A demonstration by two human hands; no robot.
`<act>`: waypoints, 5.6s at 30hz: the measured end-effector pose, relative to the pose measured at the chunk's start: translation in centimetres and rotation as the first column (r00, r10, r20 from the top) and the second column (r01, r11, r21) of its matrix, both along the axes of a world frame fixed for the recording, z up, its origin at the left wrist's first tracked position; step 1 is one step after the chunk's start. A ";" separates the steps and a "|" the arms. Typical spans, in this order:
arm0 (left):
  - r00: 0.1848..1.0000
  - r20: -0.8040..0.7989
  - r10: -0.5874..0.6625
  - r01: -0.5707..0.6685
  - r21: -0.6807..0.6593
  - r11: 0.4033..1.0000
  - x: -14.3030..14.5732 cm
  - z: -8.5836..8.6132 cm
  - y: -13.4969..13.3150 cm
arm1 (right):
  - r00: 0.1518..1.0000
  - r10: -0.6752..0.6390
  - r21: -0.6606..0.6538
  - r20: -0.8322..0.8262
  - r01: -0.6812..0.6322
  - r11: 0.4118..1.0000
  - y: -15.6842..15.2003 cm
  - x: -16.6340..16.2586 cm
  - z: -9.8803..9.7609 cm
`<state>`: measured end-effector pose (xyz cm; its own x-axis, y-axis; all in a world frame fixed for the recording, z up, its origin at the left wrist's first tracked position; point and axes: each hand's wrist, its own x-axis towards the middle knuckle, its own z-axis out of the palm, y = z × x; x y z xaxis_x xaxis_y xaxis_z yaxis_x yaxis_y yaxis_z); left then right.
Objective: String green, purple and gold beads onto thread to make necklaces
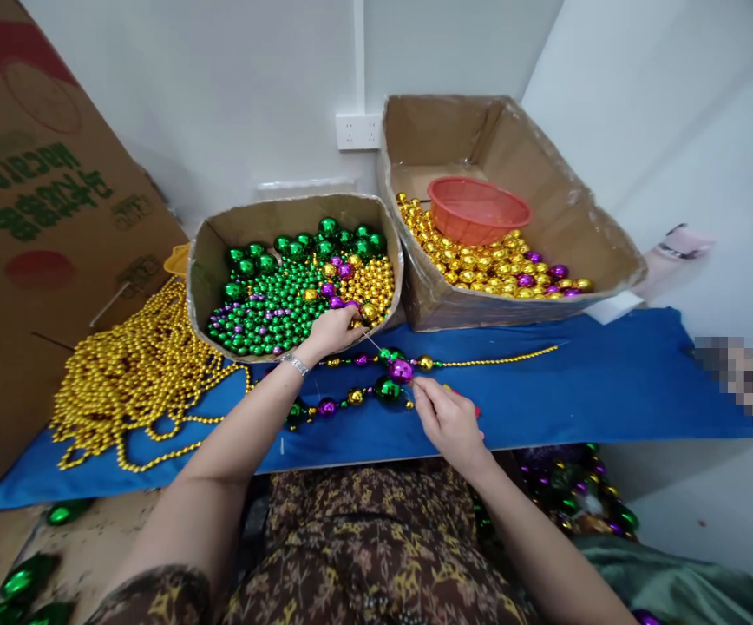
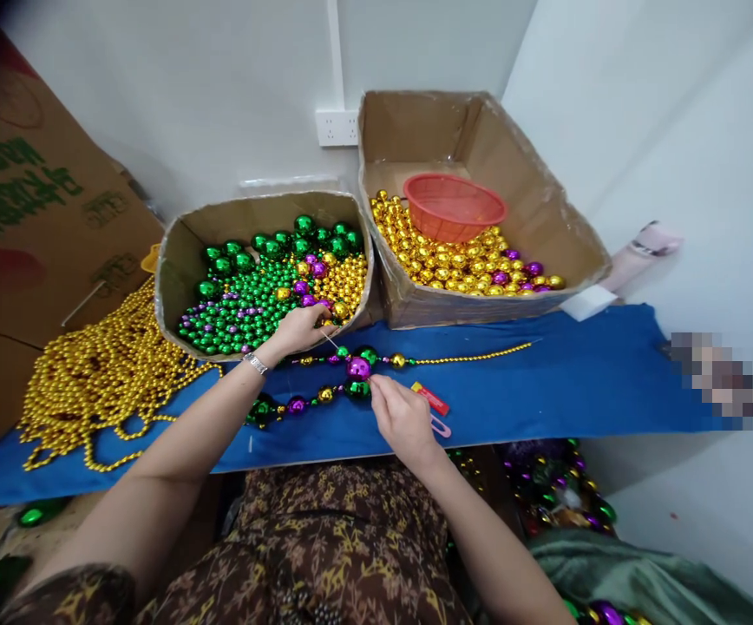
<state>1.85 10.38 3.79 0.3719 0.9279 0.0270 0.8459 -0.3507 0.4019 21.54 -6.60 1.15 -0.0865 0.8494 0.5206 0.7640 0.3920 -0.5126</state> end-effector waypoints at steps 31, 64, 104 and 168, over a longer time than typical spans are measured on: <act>0.035 0.895 0.445 0.261 -0.438 0.860 0.6 2.1 -7.9 | 0.996 -0.040 0.037 0.075 0.037 0.999 -0.1 -0.3 -0.7; 0.907 0.351 0.232 -0.316 0.202 0.927 -7.8 2.2 -2.4 | 0.612 -0.072 -0.292 -0.788 -0.268 0.918 0.6 -0.1 -1.6; 0.214 0.939 0.270 0.067 -0.290 0.955 -0.6 2.6 -8.1 | 0.944 -0.054 -0.225 -0.325 -0.021 0.974 -1.1 0.8 -0.4; 0.869 0.170 -0.465 0.471 0.006 0.882 8.5 -7.3 -9.2 | 0.376 -0.330 -0.326 -0.866 0.077 0.942 2.6 9.5 -2.5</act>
